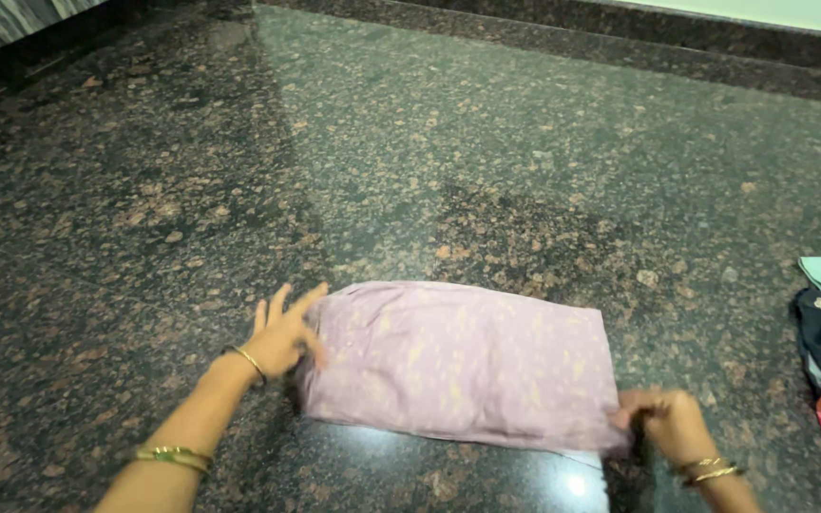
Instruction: The person folds a light purple floral top and matching bottoms on a dark tiled floor. They smooth the fabric, fold the sleeves and sides, and then fold the garment into a compact rectangle before placing it on a pile of other clothes.
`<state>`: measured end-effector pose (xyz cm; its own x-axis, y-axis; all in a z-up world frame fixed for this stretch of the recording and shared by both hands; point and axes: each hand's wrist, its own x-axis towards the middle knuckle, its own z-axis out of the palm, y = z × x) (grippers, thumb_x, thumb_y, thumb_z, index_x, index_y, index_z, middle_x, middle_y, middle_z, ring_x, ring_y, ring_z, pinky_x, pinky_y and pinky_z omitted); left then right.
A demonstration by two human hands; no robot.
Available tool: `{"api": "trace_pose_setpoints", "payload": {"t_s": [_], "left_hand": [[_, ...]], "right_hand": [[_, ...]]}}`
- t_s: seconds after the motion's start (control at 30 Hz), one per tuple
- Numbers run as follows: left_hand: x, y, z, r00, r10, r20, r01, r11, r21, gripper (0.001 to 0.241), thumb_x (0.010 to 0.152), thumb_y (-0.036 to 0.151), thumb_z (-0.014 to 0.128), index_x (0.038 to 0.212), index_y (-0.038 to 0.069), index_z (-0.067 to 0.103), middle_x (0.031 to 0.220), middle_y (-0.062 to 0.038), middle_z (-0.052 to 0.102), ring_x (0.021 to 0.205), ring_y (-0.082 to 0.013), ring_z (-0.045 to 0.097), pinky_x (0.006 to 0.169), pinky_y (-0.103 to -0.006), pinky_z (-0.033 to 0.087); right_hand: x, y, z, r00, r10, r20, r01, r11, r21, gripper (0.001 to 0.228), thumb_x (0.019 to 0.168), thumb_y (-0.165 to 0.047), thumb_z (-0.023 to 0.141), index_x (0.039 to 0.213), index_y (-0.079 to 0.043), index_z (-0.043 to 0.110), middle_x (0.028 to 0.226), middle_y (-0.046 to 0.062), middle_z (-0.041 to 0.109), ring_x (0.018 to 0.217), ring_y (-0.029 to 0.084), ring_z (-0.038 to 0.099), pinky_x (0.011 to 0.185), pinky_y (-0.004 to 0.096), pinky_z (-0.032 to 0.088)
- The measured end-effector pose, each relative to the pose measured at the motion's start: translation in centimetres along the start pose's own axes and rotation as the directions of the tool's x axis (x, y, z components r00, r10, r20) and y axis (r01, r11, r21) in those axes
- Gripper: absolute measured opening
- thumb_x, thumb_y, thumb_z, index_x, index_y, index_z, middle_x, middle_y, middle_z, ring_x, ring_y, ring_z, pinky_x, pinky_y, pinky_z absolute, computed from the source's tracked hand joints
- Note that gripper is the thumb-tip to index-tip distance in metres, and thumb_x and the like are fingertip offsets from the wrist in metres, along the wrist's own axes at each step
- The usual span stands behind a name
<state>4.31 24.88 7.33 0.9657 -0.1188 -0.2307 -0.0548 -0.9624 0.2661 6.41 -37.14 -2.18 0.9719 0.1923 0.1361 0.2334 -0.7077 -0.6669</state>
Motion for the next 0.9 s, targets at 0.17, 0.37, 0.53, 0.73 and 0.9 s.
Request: {"api": "trace_pose_setpoints", "payload": {"t_s": [0.17, 0.37, 0.53, 0.73, 0.9], "left_hand": [[-1.7, 1.8, 3.4, 0.854, -0.007, -0.521, 0.008, 1.000, -0.001, 0.014, 0.078, 0.009, 0.067, 0.086, 0.015, 0.075, 0.156, -0.002, 0.043, 0.152, -0.0384, 0.027, 0.126, -0.0562, 0.022], [-1.2, 9.6, 7.9, 0.802, 0.293, -0.521, -0.201, 0.953, 0.226, 0.045, 0.096, 0.042, 0.057, 0.136, 0.022, 0.060, 0.158, -0.010, 0.040, 0.149, -0.0398, 0.029, 0.117, -0.0683, 0.019], [-2.1, 12.4, 6.8, 0.973, -0.063, -0.223, 0.093, 0.988, 0.126, 0.070, 0.089, 0.066, 0.047, 0.153, 0.036, 0.041, 0.170, -0.005, 0.012, 0.149, -0.0511, 0.001, 0.112, -0.0739, 0.005], [-1.6, 8.2, 7.5, 0.861, -0.068, -0.505, 0.042, 0.997, -0.061, 0.059, 0.093, 0.046, 0.058, 0.149, 0.028, 0.050, 0.164, -0.008, 0.030, 0.147, -0.0455, 0.025, 0.116, -0.0611, 0.026], [-1.8, 5.8, 9.9, 0.661, -0.419, -0.623, 0.146, 0.885, -0.441, 0.053, 0.080, 0.034, 0.078, 0.127, 0.016, 0.063, 0.142, -0.015, 0.050, 0.130, -0.0405, 0.047, 0.107, -0.0483, 0.043]], "right_hand": [[-3.8, -3.3, 4.2, 0.863, 0.308, -0.401, -0.454, 0.822, -0.345, 0.025, 0.088, -0.009, 0.067, 0.103, -0.021, 0.083, 0.096, 0.014, 0.078, 0.097, 0.029, 0.072, 0.089, 0.037, 0.057], [0.6, -13.0, 10.2, 0.908, -0.401, -0.124, 0.282, 0.800, -0.529, 0.059, 0.089, -0.047, 0.059, 0.141, -0.021, 0.055, 0.152, 0.016, 0.045, 0.138, 0.038, 0.042, 0.106, 0.062, 0.030], [1.9, -12.9, 9.6, 0.999, -0.039, -0.012, 0.025, 0.819, -0.574, 0.065, 0.089, -0.056, 0.056, 0.148, -0.027, 0.050, 0.159, 0.014, 0.037, 0.144, 0.037, 0.037, 0.110, 0.063, 0.031], [1.2, -5.3, 7.3, 0.692, 0.643, -0.330, -0.695, 0.716, -0.063, 0.070, 0.082, -0.045, 0.081, 0.127, 0.005, 0.064, 0.122, 0.028, 0.065, 0.112, 0.042, 0.062, 0.097, 0.048, 0.049], [5.1, 1.4, 5.7, 0.540, 0.756, 0.369, -0.724, 0.195, 0.661, 0.055, 0.072, -0.013, 0.083, 0.117, 0.010, 0.063, 0.097, 0.018, 0.074, 0.073, 0.034, 0.073, 0.070, 0.046, 0.060]]}}
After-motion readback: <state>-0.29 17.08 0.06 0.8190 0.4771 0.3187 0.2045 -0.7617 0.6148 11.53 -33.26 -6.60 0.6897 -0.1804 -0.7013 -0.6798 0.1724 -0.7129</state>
